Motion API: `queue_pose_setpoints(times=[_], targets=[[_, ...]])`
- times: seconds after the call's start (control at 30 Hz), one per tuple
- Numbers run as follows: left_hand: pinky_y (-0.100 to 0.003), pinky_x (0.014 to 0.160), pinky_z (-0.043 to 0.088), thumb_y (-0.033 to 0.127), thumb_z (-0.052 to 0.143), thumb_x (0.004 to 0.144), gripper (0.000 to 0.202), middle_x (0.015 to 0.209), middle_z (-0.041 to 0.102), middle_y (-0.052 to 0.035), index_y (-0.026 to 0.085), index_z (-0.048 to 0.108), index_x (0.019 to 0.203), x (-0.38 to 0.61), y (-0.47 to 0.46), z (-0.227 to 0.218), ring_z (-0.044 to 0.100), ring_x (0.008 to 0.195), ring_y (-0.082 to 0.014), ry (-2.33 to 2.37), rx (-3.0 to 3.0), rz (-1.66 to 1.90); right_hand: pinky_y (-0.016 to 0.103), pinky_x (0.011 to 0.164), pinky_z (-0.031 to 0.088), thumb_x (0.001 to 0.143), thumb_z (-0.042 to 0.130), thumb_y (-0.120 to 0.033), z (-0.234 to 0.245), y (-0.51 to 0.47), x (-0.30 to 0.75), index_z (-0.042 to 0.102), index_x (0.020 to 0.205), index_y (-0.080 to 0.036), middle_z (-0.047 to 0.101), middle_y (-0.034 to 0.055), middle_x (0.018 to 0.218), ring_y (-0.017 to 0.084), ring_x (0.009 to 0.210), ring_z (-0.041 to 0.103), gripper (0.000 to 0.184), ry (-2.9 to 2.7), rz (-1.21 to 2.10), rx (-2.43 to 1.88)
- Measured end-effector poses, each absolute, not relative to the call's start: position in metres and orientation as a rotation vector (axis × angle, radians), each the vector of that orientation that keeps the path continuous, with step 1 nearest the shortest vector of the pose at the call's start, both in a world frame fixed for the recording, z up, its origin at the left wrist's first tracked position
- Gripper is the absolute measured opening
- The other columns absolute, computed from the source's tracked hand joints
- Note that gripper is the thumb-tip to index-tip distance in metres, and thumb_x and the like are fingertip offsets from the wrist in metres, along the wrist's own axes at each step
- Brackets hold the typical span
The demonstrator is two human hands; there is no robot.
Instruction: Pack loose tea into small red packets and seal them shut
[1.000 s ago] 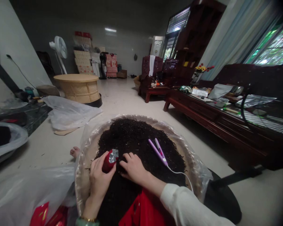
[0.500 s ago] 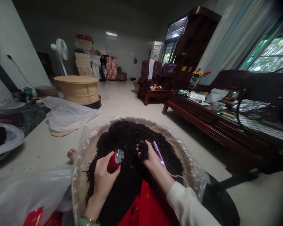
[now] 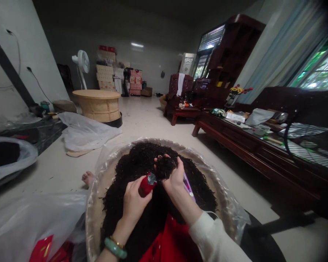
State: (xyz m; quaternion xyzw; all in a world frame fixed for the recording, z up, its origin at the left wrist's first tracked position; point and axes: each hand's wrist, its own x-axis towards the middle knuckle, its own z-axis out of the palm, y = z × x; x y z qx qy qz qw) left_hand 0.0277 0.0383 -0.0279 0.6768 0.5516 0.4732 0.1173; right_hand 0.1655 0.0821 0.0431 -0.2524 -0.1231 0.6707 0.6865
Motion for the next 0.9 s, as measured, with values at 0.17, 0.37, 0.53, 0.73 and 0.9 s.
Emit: queue_pose_setpoints(times=[0.17, 0.37, 0.53, 0.73, 0.9], targets=[[-0.036, 0.078, 0.055, 0.018, 0.068, 0.067, 0.045, 0.096, 0.071, -0.0047, 0.021, 0.064, 0.111, 0.031, 0.038, -0.028, 0.064, 0.089, -0.0232, 1.642, 1.946, 1.381, 0.040, 0.081, 0.054, 0.081, 0.048, -0.053, 0.046, 0.080, 0.153, 0.067, 0.079, -0.020, 0.072, 0.0035, 0.081, 0.023, 0.082, 0.069, 0.038, -0.418, 1.404, -0.551], [-0.034, 0.075, 0.055, 0.014, 0.068, 0.065, 0.048, 0.096, 0.071, -0.0043, 0.021, 0.063, 0.113, 0.032, 0.038, -0.030, 0.065, 0.088, -0.0227, 1.650, 1.916, 1.396, 0.039, 0.092, 0.047, 0.083, 0.045, -0.057, 0.046, 0.073, 0.148, 0.067, 0.082, -0.022, 0.072, 0.0033, 0.088, 0.022, 0.090, 0.067, 0.042, -0.614, 1.362, -0.598], [-0.038, 0.079, 0.055, 0.018, 0.070, 0.064, 0.047, 0.097, 0.071, -0.0070, 0.018, 0.064, 0.111, 0.031, 0.040, -0.035, 0.064, 0.091, -0.0250, 1.684, 1.923, 1.416, 0.042, 0.101, 0.039, 0.084, 0.039, -0.064, 0.045, 0.067, 0.151, 0.068, 0.084, -0.022, 0.071, 0.0055, 0.098, 0.025, 0.104, 0.061, 0.051, -0.877, 1.304, -0.717], [-0.036, 0.077, 0.055, 0.019, 0.069, 0.066, 0.048, 0.096, 0.070, -0.0067, 0.019, 0.063, 0.113, 0.029, 0.039, -0.036, 0.064, 0.092, -0.0248, 1.707, 1.899, 1.370, 0.048, 0.110, 0.023, 0.081, 0.033, -0.077, 0.042, 0.055, 0.158, 0.063, 0.114, -0.024, 0.067, 0.0090, 0.118, 0.028, 0.124, 0.049, 0.070, -1.231, 1.449, -0.781], [-0.035, 0.074, 0.055, 0.019, 0.070, 0.065, 0.049, 0.097, 0.070, -0.0068, 0.019, 0.062, 0.114, 0.029, 0.038, -0.036, 0.064, 0.091, -0.0247, 1.734, 1.901, 1.382, 0.046, 0.113, 0.019, 0.084, 0.030, -0.075, 0.047, 0.050, 0.172, 0.052, 0.131, -0.030, 0.052, 0.0058, 0.138, 0.024, 0.135, 0.038, 0.069, -1.438, 1.374, -0.827]])
